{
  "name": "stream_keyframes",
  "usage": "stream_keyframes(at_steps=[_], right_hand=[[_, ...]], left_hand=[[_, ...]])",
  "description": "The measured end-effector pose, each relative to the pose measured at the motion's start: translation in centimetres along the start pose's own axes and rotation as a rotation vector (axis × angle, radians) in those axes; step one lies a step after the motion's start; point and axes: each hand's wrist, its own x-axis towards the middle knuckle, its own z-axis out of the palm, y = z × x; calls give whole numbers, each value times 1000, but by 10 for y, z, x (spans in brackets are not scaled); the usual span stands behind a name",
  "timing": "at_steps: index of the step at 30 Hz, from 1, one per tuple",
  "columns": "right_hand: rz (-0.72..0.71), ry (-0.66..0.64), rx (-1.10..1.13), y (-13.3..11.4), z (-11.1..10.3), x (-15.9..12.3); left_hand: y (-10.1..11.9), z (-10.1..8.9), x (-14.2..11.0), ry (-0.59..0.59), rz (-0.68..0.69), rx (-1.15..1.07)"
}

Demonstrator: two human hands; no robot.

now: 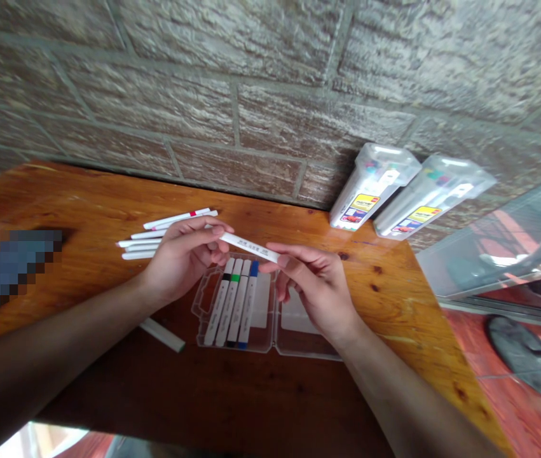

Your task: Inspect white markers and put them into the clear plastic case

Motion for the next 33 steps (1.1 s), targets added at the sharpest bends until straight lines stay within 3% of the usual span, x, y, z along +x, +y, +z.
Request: stream_keyframes(at_steps=[7,22,33], right_hand=[[-13,-35,63,0,-2,0],[-33,39,-18,4,0,0],[31,17,114,-4,3,1]], left_hand=[[-1,-1,0,9,2,-6],[-3,-3,0,4,18,10],[-3,-4,2,11,5,-51]])
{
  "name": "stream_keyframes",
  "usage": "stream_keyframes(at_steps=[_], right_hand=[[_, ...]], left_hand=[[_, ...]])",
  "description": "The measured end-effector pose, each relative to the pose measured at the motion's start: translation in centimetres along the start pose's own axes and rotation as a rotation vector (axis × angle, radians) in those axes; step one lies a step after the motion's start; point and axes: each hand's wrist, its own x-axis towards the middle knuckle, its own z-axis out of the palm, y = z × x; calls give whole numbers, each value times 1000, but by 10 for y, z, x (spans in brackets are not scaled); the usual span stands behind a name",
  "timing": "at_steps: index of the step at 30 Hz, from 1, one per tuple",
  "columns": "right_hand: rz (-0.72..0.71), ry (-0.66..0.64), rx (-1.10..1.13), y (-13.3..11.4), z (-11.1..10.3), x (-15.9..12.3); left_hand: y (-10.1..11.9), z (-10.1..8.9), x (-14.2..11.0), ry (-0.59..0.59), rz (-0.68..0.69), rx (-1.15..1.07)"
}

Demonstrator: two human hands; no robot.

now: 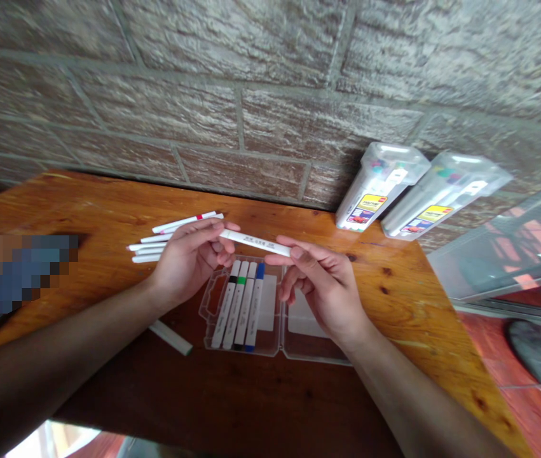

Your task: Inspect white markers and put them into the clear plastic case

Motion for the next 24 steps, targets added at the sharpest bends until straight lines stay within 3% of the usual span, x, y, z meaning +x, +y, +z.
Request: stream_keyframes(at_steps=[14,24], right_hand=[[2,37,-32,1,-3,2],[-117,122,-184,9,-8,5]], left_hand=[[2,-2,0,-25,-18,-58],[1,-2,-2,-74,-77,-37]])
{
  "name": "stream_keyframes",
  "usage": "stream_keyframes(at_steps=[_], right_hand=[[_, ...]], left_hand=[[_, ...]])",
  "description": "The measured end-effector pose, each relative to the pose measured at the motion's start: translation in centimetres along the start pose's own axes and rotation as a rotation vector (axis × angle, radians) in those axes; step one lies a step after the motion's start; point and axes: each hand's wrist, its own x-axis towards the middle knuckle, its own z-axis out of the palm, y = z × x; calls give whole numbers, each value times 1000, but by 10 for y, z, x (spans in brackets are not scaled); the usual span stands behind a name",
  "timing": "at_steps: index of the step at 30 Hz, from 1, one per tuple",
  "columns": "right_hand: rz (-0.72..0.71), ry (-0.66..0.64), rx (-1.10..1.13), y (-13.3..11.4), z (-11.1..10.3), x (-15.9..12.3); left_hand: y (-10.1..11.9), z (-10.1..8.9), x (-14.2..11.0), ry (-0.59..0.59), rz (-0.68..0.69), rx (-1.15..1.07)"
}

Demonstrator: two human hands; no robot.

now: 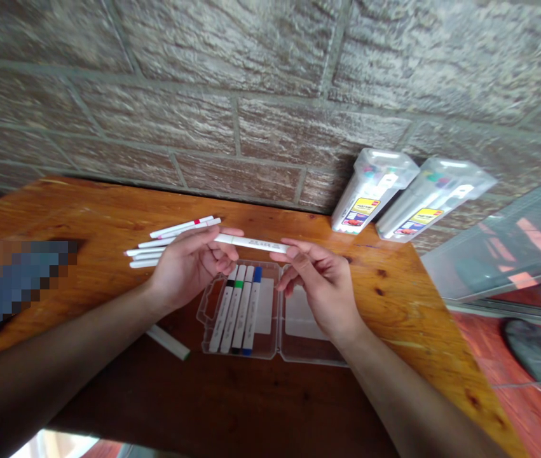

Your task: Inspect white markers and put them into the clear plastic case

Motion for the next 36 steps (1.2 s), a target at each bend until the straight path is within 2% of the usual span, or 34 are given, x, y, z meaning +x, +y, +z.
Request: stream_keyframes(at_steps=[7,15,20,27,36], right_hand=[[-73,24,-21,1,1,1],[-12,128,78,2,-1,8],[29,165,116,4,-2,9],[38,179,123,6,-3,11],[32,176,135,5,-3,12]], left_hand=[[-1,2,-3,-69,-21,2],[-1,3,-6,-58,71,157],[-3,-1,-8,-127,80,240],[-4,-3,-12,-198,94,323],[-2,1,-14,-213,74,363]])
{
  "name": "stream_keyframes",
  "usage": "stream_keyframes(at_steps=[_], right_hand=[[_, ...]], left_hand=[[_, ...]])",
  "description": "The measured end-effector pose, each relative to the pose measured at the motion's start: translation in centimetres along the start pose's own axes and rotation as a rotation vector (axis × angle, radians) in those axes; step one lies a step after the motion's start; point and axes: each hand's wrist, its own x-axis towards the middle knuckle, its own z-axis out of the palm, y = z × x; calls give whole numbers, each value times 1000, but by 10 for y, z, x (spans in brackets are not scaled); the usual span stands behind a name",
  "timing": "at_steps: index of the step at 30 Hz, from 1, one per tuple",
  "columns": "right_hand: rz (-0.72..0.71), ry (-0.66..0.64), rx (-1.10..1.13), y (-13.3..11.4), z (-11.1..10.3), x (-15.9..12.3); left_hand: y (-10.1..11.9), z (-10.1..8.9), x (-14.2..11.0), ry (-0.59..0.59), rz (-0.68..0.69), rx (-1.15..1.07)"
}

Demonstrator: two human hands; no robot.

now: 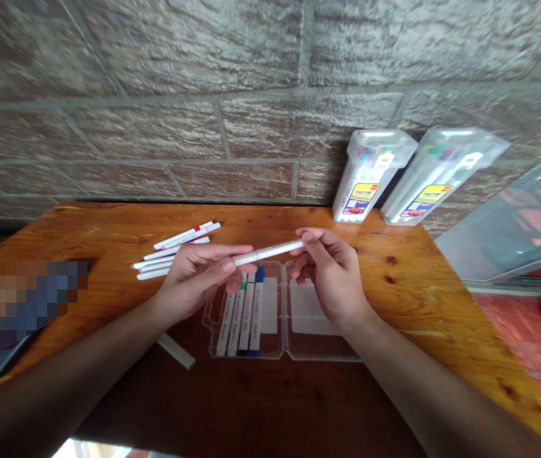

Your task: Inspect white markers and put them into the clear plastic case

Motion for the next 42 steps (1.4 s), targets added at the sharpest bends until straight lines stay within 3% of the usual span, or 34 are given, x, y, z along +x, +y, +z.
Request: stream_keyframes(at_steps=[7,13,20,32,42], right_hand=[[-64,16,-65,0,-1,-2],[-137,-49,-147,0,1,-8],[-231,-121,-428,-1,2,-15],[-458,-250,-716,10,-3,-19],[-505,-276,-774,7,-4,-21]], left_hand=[[-3,-1,5,110,-46,24],[-7,-3,11,188,-62,4],[-4,-3,12,156,-12,107],[-9,-1,1,-1,159,538],[-10,-3,0,-10,176,537]])
